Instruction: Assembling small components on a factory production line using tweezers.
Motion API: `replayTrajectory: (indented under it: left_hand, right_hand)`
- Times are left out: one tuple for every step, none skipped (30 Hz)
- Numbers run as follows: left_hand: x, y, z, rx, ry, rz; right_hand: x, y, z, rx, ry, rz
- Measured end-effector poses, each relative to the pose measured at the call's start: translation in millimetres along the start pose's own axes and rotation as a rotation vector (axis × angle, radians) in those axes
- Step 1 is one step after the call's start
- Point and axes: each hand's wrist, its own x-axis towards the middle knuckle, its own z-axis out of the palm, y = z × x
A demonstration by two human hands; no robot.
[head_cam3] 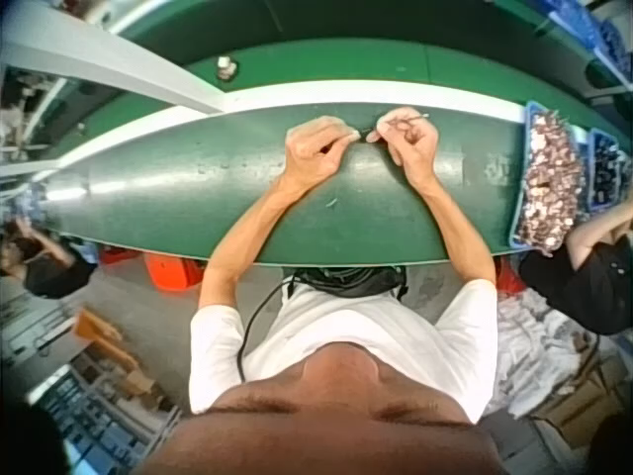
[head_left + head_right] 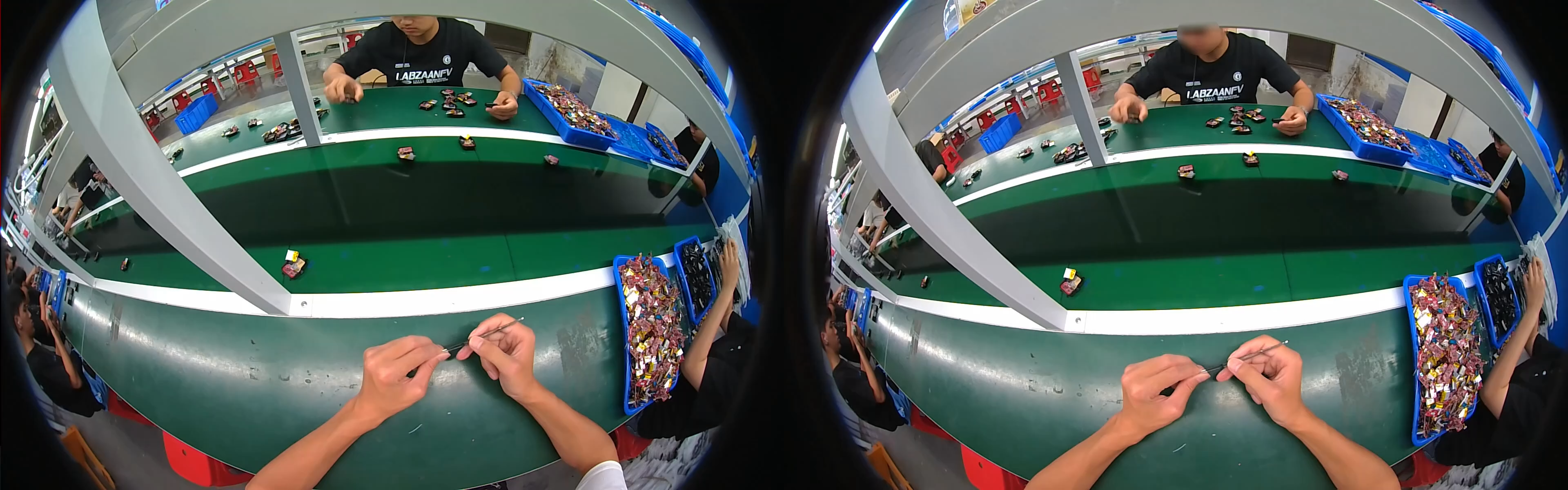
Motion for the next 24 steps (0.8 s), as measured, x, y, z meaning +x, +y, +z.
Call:
replayTrajectory:
  left_hand:
    - [-1,0,0,0.004,-0.01,0.019]
    - [-1,1,0,0.009,-0.02,0.038]
    - [-2,1,0,0.011,-0.02,0.038]
    - [-2,1,0,0.01,-0.035,0.046]
    - [-3,1,1,0.01,-0.049,0.055]
    - [-3,0,1,0.009,-0.05,0.055]
    - [-4,-1,3,0.014,-0.047,0.077]
    - [-4,-1,4,0.018,-0.045,0.099]
    - [-4,-1,4,0.018,-0.044,0.099]
    - [-4,-1,4,0.021,-0.044,0.12]
    - [-4,-1,4,0.023,-0.043,0.141]
    - [-4,0,4,0.022,-0.043,0.141]
    - [-4,0,5,0.036,-0.047,0.143]
    - [-4,0,5,0.049,-0.05,0.145]
    - [-4,0,5,0.049,-0.052,0.146]
    - [-4,0,6,0.052,-0.05,0.138]
    - [-4,1,7,0.055,-0.048,0.13]
    - [-4,0,8,0.054,-0.048,0.13]
    - [-4,0,7,0.055,-0.046,0.128]
    - [-3,0,6,0.057,-0.045,0.125]
    - [-3,0,5,0.058,-0.046,0.124]
    - [-3,-1,6,0.047,-0.039,0.109]
    - [-3,-1,6,0.035,-0.032,0.094]
    - [-2,0,4,0.036,-0.031,0.094]
  right_hand:
    - [0,-2,-1,0.046,-0.016,0.041]
    - [0,-2,0,0.047,-0.017,0.041]
    - [0,-1,0,0.049,-0.009,0.024]
    - [0,0,0,0.05,0.002,0.006]
    - [0,3,-1,0.05,0.003,0.006]
    - [0,7,-4,0.059,-0.019,-0.024]
    - [1,10,-5,0.069,-0.043,-0.053]
    - [0,9,-5,0.068,-0.044,-0.053]
    - [0,6,-4,0.051,-0.028,-0.028]
    - [0,5,-3,0.033,-0.011,-0.004]
    - [0,5,-3,0.033,-0.01,-0.005]
    - [0,7,-3,0.063,-0.017,-0.024]
    - [1,8,-4,0.095,-0.024,-0.044]
    - [0,6,-4,0.096,-0.023,-0.044]
    - [0,3,-4,0.084,-0.014,-0.012]
    - [0,1,-4,0.07,-0.007,0.019]
    - [0,2,-5,0.069,-0.006,0.019]
    - [0,4,-5,0.055,-0.001,0.006]
    - [1,5,-4,0.042,0.004,-0.005]
    - [1,4,-4,0.043,0.003,-0.005]
    - [0,2,-3,0.059,-0.012,0.003]
    - [0,0,-3,0.073,-0.027,0.01]
    - [0,1,-3,0.073,-0.028,0.01]
    - [0,2,-3,0.048,-0.038,-0.007]
